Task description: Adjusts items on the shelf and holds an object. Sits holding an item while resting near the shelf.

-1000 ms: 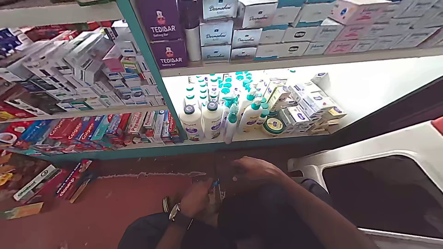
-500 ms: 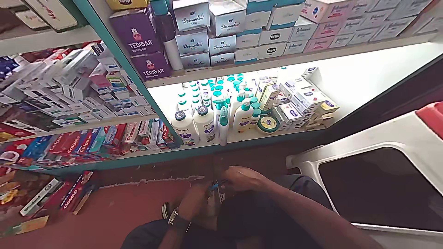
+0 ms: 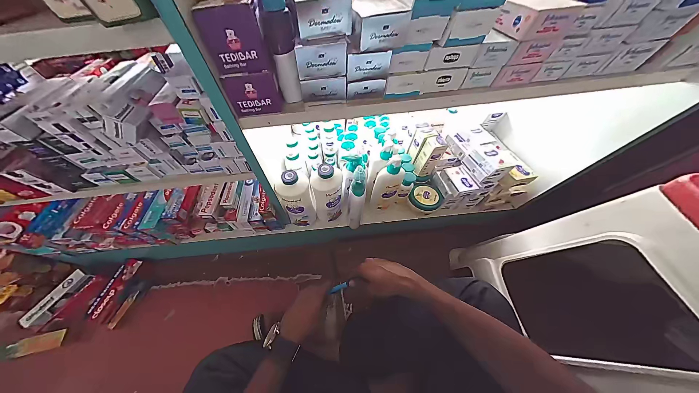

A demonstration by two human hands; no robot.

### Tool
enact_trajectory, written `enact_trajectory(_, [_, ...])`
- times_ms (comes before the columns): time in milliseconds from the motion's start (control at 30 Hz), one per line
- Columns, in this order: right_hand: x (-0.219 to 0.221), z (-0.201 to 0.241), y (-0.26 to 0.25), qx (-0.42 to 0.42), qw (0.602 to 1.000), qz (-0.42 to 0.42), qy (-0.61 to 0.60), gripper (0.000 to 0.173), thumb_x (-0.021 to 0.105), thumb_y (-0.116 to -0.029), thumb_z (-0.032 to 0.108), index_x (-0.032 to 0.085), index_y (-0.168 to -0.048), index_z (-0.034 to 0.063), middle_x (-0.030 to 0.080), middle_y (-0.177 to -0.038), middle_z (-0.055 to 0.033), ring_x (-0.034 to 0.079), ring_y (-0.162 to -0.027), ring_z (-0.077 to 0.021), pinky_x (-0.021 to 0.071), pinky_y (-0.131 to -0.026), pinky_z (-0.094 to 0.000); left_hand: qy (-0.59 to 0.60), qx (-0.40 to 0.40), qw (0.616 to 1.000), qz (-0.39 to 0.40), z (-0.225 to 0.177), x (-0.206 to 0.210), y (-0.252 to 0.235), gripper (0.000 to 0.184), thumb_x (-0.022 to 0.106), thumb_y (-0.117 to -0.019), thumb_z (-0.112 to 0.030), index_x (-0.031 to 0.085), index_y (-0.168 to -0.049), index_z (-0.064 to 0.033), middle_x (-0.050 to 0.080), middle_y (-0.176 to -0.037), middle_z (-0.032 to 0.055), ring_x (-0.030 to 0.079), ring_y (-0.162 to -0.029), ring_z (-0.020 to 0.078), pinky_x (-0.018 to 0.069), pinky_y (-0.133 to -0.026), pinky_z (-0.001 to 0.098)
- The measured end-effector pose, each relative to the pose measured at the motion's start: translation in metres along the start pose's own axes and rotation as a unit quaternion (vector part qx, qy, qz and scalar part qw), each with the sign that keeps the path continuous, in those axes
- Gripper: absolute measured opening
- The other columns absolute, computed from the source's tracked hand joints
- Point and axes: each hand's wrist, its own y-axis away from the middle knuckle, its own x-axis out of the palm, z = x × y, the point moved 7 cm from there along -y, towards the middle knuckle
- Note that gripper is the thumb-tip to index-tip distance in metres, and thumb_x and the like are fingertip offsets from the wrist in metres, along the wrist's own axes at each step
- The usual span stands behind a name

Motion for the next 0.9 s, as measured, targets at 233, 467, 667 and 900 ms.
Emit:
enact_trajectory(233, [0.003, -0.006, 0.0, 0.022, 1.0, 0.019, 0.012, 0.033, 0.055, -0.1054, 0.031, 0.068, -0.099, 0.0015, 0.066, -0.086, -0.0174, 0.066, -0.084, -0.0347, 0.0511, -0.076, -0.0568, 0.0, 0.004, 1.0, 0.019, -0.001, 0.004, 0.004, 0.038, 0.052, -0.1065, -0.023, 0.055, -0.143, -0.0113, 0.07, -0.116, 0.0205, 0.069, -0.108, 0.0384, 0.0532, -0.095, 0.0599])
enact_trajectory(467, [-0.001, -0.01, 0.0, 0.032, 0.999, 0.026, 0.015, 0.037, 0.047, -0.1087, 0.032, 0.066, -0.097, 0.0019, 0.062, -0.082, -0.015, 0.062, -0.078, -0.0315, 0.0491, -0.073, -0.0529, -0.019, 0.007, 1.0, 0.008, 0.004, -0.002, 0.007, 0.036, 0.048, -0.1081, -0.026, 0.058, -0.139, -0.0122, 0.069, -0.118, 0.0192, 0.067, -0.111, 0.0381, 0.0526, -0.096, 0.0594])
enact_trajectory(667, [0.006, -0.006, -0.003, 0.043, 0.998, 0.05, 0.001, 0.033, 0.058, -0.1035, 0.037, 0.07, -0.106, 0.0064, 0.066, -0.085, -0.0122, 0.064, -0.079, -0.0284, 0.0516, -0.074, -0.0524, -0.058, -0.02, 0.998, 0.024, -0.002, -0.009, 0.013, 0.028, 0.051, -0.106, -0.022, 0.063, -0.129, -0.0106, 0.07, -0.112, 0.0193, 0.068, -0.107, 0.0398, 0.0536, -0.09, 0.0609])
enact_trajectory(900, [0.011, -0.004, -0.006, 0.038, 0.997, 0.073, 0.003, 0.032, 0.054, -0.1064, 0.031, 0.07, -0.108, 0.004, 0.067, -0.087, -0.0155, 0.065, -0.081, -0.0312, 0.0508, -0.076, -0.0535, -0.06, -0.006, 0.998, 0.031, -0.012, -0.017, 0.021, 0.031, 0.051, -0.1055, -0.017, 0.058, -0.135, -0.0099, 0.069, -0.106, 0.0217, 0.067, -0.104, 0.0426, 0.0534, -0.088, 0.0604])
